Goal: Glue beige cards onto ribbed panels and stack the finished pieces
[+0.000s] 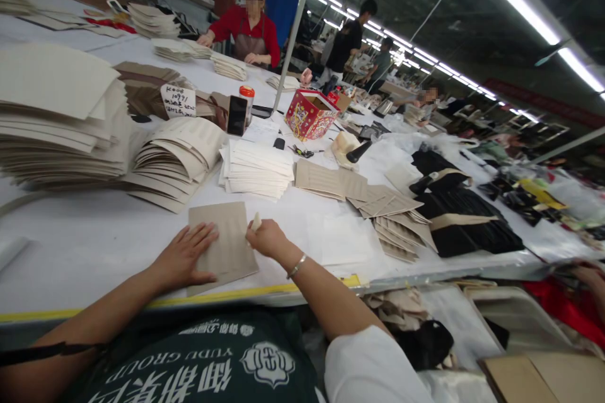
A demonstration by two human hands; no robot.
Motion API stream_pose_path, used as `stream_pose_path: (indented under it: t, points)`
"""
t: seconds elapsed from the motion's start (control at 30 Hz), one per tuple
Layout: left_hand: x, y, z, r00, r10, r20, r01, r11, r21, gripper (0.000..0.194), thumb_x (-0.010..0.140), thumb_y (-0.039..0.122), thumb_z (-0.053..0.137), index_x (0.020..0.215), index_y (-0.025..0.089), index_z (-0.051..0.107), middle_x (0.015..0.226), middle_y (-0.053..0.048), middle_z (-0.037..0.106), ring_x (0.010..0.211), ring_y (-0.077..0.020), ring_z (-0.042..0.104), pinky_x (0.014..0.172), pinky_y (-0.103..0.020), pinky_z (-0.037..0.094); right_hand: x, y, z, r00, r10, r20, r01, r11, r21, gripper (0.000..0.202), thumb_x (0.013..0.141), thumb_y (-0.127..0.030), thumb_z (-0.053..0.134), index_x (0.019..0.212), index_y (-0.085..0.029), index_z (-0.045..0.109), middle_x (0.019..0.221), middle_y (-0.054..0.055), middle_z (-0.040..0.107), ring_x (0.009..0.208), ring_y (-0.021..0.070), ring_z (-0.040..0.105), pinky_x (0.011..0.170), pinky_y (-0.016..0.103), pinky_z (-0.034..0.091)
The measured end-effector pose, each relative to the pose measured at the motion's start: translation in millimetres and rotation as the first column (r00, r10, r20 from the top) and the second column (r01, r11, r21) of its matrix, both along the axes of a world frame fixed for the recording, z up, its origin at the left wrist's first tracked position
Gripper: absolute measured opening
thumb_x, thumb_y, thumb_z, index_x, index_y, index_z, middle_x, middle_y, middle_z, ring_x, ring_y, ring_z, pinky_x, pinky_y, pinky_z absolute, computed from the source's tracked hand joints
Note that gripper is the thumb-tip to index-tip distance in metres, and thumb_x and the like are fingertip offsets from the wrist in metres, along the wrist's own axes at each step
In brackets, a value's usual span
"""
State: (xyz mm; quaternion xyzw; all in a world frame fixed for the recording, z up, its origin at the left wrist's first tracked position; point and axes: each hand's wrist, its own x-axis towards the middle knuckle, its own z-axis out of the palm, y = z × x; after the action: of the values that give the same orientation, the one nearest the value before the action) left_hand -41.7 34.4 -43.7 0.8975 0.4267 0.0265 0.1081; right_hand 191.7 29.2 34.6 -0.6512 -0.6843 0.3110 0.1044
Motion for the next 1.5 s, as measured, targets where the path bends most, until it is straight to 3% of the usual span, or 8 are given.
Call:
stream_pose_path:
  t: [0.1,0.2,0.3,0.5,0.77,1.07,1.3,1.5]
  points:
    - [0.2,0.4,1.1,1.000,-0.002,0.003,0.002,1.000,-0.003,0.097,0.059,0.074,0.052,0.138,0.019,0.033,0.147,-0.012,0.025,0.134,-0.0308,0.021,0.109,-0.046,0.008,5.5,-43.5,2.2,0.999,0.034,-0.019,-0.036,0.995,-0.090,0.018,0.080,-0.019,0.046,0.070,-0.015,0.061,0.056,0.001,0.062,0.053,0.0110,0.060,0.050,0.016,0.041]
    - [-0.4,0.1,0.8,1.000,-0.014,0.003,0.014,1.000,-0.004,0.097,0.060,0.074,0.051,0.137,0.018,0.034,0.147,-0.011,0.025,0.134,-0.0309,0.021,0.109,-0.046,0.007,4.0,-52.9,-3.3,0.987,0.002,-0.161,-0.018,0.995,-0.096,0.019,0.080,-0.017,0.043,0.072,-0.016,0.060,0.057,0.000,0.062,0.053,0.0104,0.061,0.050,0.015,0.041]
    - [-1.0,-0.4,0.1,1.000,-0.022,-0.003,0.022,1.000,-0.005,0.097,0.061,0.074,0.050,0.138,0.018,0.033,0.147,-0.012,0.024,0.134,-0.0309,0.020,0.108,-0.046,0.007,-9.7,-16.6,-11.1,0.986,-0.059,-0.157,0.060,0.998,0.004,0.023,0.083,-0.020,0.041,0.073,-0.015,0.062,0.059,0.003,0.064,0.058,0.0113,0.062,0.057,0.017,0.043]
    - [-1.4,-0.7,1.6,1.000,-0.012,0.000,0.012,1.000,-0.008,0.096,0.061,0.075,0.049,0.137,0.019,0.034,0.147,-0.012,0.024,0.134,-0.0309,0.022,0.108,-0.047,0.008,-42.0,61.3,-12.2,0.970,-0.105,0.219,0.046,0.965,0.258,0.029,0.085,-0.023,0.041,0.077,-0.011,0.066,0.076,0.012,0.068,0.078,0.0197,0.063,0.070,0.025,0.042]
    - [0.0,-1.0,1.5,0.999,-0.015,0.042,0.016,0.999,-0.030,0.099,0.056,0.076,0.053,0.136,0.021,0.036,0.146,-0.013,0.025,0.133,-0.0321,0.022,0.108,-0.049,0.008,-16.1,-36.7,-13.5,0.977,0.042,0.210,-0.082,0.980,0.182,0.021,0.086,-0.019,0.042,0.081,-0.014,0.063,0.069,0.007,0.065,0.067,0.0149,0.061,0.061,0.021,0.039]
    - [6.3,-2.9,7.1,1.000,0.028,-0.005,-0.028,0.999,-0.046,0.097,0.058,0.072,0.055,0.137,0.021,0.034,0.147,-0.013,0.023,0.134,-0.0313,0.020,0.107,-0.050,0.006,-32.5,26.1,-7.5,0.949,-0.127,0.288,0.052,0.966,0.252,0.024,0.087,-0.019,0.042,0.082,-0.011,0.064,0.075,0.010,0.066,0.076,0.0186,0.062,0.068,0.024,0.040]
    - [7.1,-1.9,4.4,0.999,0.020,0.029,-0.019,0.999,-0.034,0.097,0.057,0.073,0.055,0.137,0.022,0.034,0.147,-0.013,0.024,0.134,-0.0330,0.020,0.107,-0.052,0.004,-11.8,-67.8,-16.5,0.988,-0.002,0.157,-0.032,0.976,0.216,0.022,0.086,-0.016,0.040,0.076,-0.015,0.060,0.070,0.005,0.064,0.068,0.0136,0.060,0.061,0.020,0.039]
    - [7.4,-0.6,1.6,1.000,0.005,0.019,-0.005,1.000,-0.020,0.096,0.057,0.074,0.054,0.136,0.022,0.036,0.147,-0.013,0.024,0.134,-0.0330,0.021,0.107,-0.051,0.004,-37.2,20.6,-7.4,0.948,-0.113,0.297,0.036,0.967,0.251,0.025,0.087,-0.021,0.041,0.082,-0.012,0.064,0.079,0.011,0.067,0.076,0.0180,0.061,0.066,0.024,0.039]
